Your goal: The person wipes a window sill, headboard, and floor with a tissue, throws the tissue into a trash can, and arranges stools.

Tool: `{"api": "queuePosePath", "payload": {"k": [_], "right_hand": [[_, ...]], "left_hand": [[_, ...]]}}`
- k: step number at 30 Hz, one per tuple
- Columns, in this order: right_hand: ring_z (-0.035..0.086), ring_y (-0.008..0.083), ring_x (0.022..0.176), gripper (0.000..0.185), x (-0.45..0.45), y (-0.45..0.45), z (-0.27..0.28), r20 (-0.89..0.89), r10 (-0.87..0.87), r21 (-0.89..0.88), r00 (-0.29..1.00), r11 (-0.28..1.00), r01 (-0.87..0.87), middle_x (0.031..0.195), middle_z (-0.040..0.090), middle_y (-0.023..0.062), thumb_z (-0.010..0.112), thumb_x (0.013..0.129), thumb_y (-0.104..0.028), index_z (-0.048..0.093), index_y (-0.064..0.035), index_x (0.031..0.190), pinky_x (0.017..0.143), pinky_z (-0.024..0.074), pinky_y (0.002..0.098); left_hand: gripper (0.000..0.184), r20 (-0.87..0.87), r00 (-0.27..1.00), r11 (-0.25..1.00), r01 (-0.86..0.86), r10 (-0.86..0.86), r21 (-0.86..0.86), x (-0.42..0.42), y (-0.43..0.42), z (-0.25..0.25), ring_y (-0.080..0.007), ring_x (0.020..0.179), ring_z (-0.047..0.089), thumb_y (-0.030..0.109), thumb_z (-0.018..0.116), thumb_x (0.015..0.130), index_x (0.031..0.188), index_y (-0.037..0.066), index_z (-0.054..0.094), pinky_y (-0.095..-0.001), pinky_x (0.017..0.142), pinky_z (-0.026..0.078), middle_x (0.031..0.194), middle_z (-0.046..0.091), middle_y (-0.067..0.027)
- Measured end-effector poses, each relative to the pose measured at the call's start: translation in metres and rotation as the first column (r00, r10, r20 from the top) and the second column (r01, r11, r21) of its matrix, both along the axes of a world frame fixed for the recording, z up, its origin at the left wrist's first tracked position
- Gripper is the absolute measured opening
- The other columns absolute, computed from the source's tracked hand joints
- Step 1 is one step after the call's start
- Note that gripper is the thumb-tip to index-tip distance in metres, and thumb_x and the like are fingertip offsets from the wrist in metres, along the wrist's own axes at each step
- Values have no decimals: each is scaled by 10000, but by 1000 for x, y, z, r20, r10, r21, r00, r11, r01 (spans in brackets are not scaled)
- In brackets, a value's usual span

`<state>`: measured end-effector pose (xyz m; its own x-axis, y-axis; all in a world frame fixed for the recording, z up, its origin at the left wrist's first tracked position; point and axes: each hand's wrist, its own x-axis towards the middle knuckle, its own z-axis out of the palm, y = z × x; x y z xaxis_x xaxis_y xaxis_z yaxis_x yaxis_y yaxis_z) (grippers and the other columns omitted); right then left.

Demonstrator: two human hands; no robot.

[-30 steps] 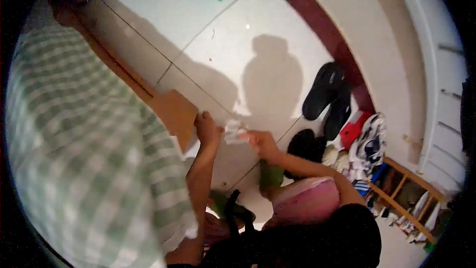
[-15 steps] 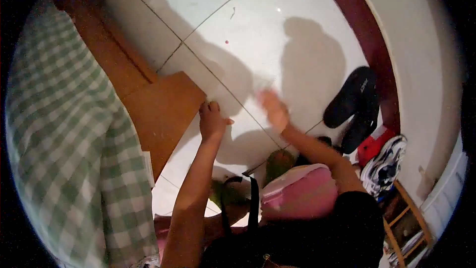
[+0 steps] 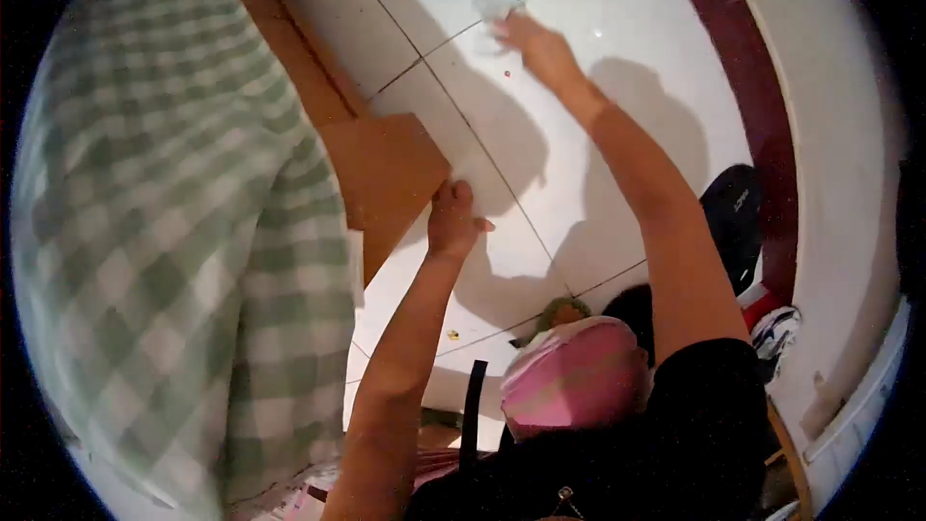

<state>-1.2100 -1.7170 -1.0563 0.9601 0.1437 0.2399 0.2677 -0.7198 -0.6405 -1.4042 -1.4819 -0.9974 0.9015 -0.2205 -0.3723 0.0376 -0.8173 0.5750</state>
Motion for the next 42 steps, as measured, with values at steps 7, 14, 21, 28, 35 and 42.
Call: {"api": "queuePosePath", "payload": {"k": [7, 14, 21, 28, 35, 42], "right_hand": [[539, 261, 1103, 226, -288, 88, 16, 22, 244, -40, 970, 969, -243, 1163, 597, 64, 614, 748, -69, 660, -70, 969, 931, 461, 364], [546, 247, 1085, 339, -326, 43, 53, -398, -236, 206, 887, 919, 337, 1309, 469, 188, 415, 882, 9, 524, -28, 1200, 912, 445, 342], [390, 318, 1257, 415, -391, 127, 7, -214, 236, -134, 948, 954, -267, 1405, 352, 161, 397, 946, -166, 378, -67, 1349, 1023, 334, 368], [412, 324, 1228, 411, -247, 125, 41, -272, 53, -242, 961, 963, -121, 1261, 504, 176, 461, 839, -76, 470, 20, 1239, 958, 407, 371], [-1, 372, 1384, 741, -295, 240, 62, -776, 453, -49, 439, 651, -758, 1484, -76, 235, 517, 868, -225, 89, 18, 1423, 1114, 139, 390], [261, 344, 1316, 632, -229, 400, 49, -545, 473, -398, 693, 581, -710, 1441, 234, 186, 542, 831, -239, 299, -11, 1369, 1051, 254, 486]], "left_hand": [[210, -68, 990, 993, 120, -121, -9, -17, 28, 2, -344, 1005, 491, 64, 634, 732, 905, 43, 516, -437, 837, 438, 1078, 494, -159], [292, 173, 928, 941, 309, -330, 137, -109, 170, 54, -348, 929, 559, 87, 546, 819, 1110, 75, 558, -418, 767, 490, 1047, 565, -157], [286, -18, 867, 824, 480, -498, 301, -196, 303, 67, -314, 1001, 534, 66, 562, 742, 1028, 54, 574, -383, 778, 512, 1069, 540, -158], [248, -5, 917, 897, 392, -400, 205, -242, 358, 81, -303, 976, 529, 68, 606, 754, 999, 50, 572, -381, 808, 497, 1057, 527, -131], [263, -11, 972, 942, 230, -234, 243, -274, 390, 65, -300, 975, 536, 58, 589, 744, 1007, 51, 589, -380, 775, 499, 1070, 547, -132], [289, 111, 990, 993, 81, -91, 90, -293, 416, 55, -300, 958, 562, 54, 567, 761, 1050, 70, 585, -382, 777, 503, 1060, 574, -129]]}}
